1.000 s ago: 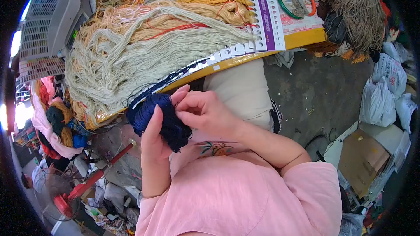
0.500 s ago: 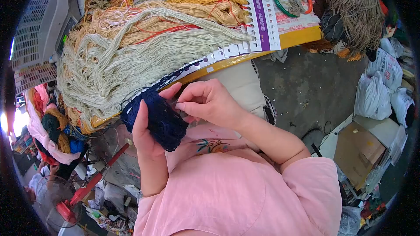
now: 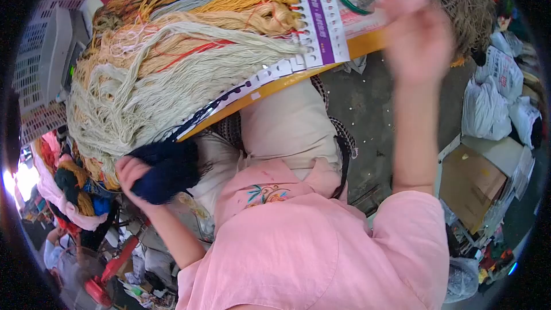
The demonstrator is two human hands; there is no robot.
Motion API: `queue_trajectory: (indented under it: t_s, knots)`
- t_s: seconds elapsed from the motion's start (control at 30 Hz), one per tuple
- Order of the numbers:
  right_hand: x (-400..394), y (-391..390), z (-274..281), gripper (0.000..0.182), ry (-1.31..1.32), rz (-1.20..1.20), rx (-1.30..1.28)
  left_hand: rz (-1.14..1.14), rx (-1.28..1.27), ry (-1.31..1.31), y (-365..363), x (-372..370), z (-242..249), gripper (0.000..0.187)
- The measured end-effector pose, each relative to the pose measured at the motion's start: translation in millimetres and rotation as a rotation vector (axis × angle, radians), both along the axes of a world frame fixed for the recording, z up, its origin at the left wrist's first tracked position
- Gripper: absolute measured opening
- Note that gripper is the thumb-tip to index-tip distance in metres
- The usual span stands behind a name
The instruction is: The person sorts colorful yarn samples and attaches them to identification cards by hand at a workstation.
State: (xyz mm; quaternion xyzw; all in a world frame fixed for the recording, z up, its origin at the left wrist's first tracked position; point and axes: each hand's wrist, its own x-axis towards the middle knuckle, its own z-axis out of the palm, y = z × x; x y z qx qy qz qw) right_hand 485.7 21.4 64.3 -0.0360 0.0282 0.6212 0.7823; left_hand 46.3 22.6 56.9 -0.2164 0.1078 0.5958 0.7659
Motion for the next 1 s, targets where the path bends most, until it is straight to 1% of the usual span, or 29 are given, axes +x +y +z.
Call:
queue_trajectory:
  t_s: [0.03, 0.07, 0.1, 0.13, 0.17, 0.2, 0.23, 0.27, 0.3, 0.33, 0.4, 0.43, 0.5, 0.53, 0.57, 0.6, 0.63, 0.67, 0.7, 0.77, 0.8, 0.93, 1.0]
  knots:
    - [54, 2, 11, 0.005, -0.225, -0.190, 0.033, -0.039, 0.065, 0.063, 6, -29, 1, 0.016]
    - [101, -7, 28, 0.006, -0.251, -0.334, 0.032, -0.038, 0.147, 0.084, 6, -27, 8, 0.023]
    - [107, -11, 48, 0.005, -0.444, -0.467, 0.108, -0.029, 0.227, 0.101, 9, -22, 17, 0.032]
    - [107, -18, 62, 0.005, -0.638, -0.587, 0.184, -0.101, 0.313, 0.093, 10, -7, 21, 0.040]
    - [66, -11, 62, 0.004, -0.693, -0.466, 0.266, -0.061, 0.217, 0.098, 9, 7, 23, 0.040]
    - [32, 1, 48, 0.006, -0.659, -0.248, 0.236, -0.325, 0.281, 0.163, 16, 36, 14, 0.036]
    - [-23, 3, 33, 0.012, -0.942, -0.358, -0.414, -0.528, 0.244, 0.177, 20, 68, 7, 0.031]
    - [-52, 9, 22, 0.018, -1.645, -0.130, -0.354, -0.711, 0.187, 0.659, 19, 88, 4, 0.024]
    - [-74, 12, 1, 0.020, -1.487, 0.180, -0.284, -0.865, 0.241, 1.147, 18, 116, 4, 0.024]
    - [-90, 11, -22, 0.024, -1.372, 0.272, -0.213, -0.907, 0.206, 1.139, 16, 132, -7, 0.025]
    - [-112, 4, -39, 0.017, -1.603, 0.330, -0.296, -1.025, 0.162, 1.199, 15, 146, -28, 0.026]
    - [-115, 2, -49, 0.017, -1.597, 0.335, -0.299, -1.079, 0.152, 1.283, 16, 155, -31, 0.026]
    - [-117, 3, -62, 0.009, -1.875, 0.389, -0.205, -1.070, 0.097, 1.400, 15, 168, -40, 0.021]
    - [-119, 4, -63, 0.009, -1.874, 0.389, -0.202, -1.069, 0.120, 1.381, 17, 171, -48, 0.018]
    - [-121, 5, -63, 0.007, -1.937, 0.298, -0.156, -1.066, 0.119, 1.382, 16, 172, -50, 0.018]
    - [-122, 5, -63, 0.008, -1.996, 0.207, -0.111, -1.064, 0.252, 1.447, 15, 172, -51, 0.017]
    - [-121, 5, -62, 0.008, -1.998, 0.207, -0.106, -1.054, 0.387, 1.510, 15, 173, -51, 0.016]
    - [-119, 6, -62, 0.007, -2.064, 0.225, -0.058, -1.149, 0.351, 1.570, 17, 171, -48, 0.015]
    - [-117, 6, -62, 0.007, -2.129, 0.245, -0.010, -1.145, 0.348, 1.570, 18, 168, -48, 0.015]
    - [-116, 8, -62, 0.007, -2.137, 0.263, 0.013, -1.019, 0.337, 1.402, 15, 161, -48, 0.016]
    - [-116, 8, -62, 0.007, -2.145, 0.277, 0.031, -0.950, 0.231, 1.336, 12, 161, -47, 0.014]
    - [-119, 10, -64, 0.007, -2.211, 0.335, 0.031, -0.996, 0.243, 1.293, 16, 164, -50, 0.015]
    - [-119, 11, -65, 0.007, -2.213, 0.331, 0.038, -0.956, 0.159, 1.262, 14, 171, -49, 0.016]
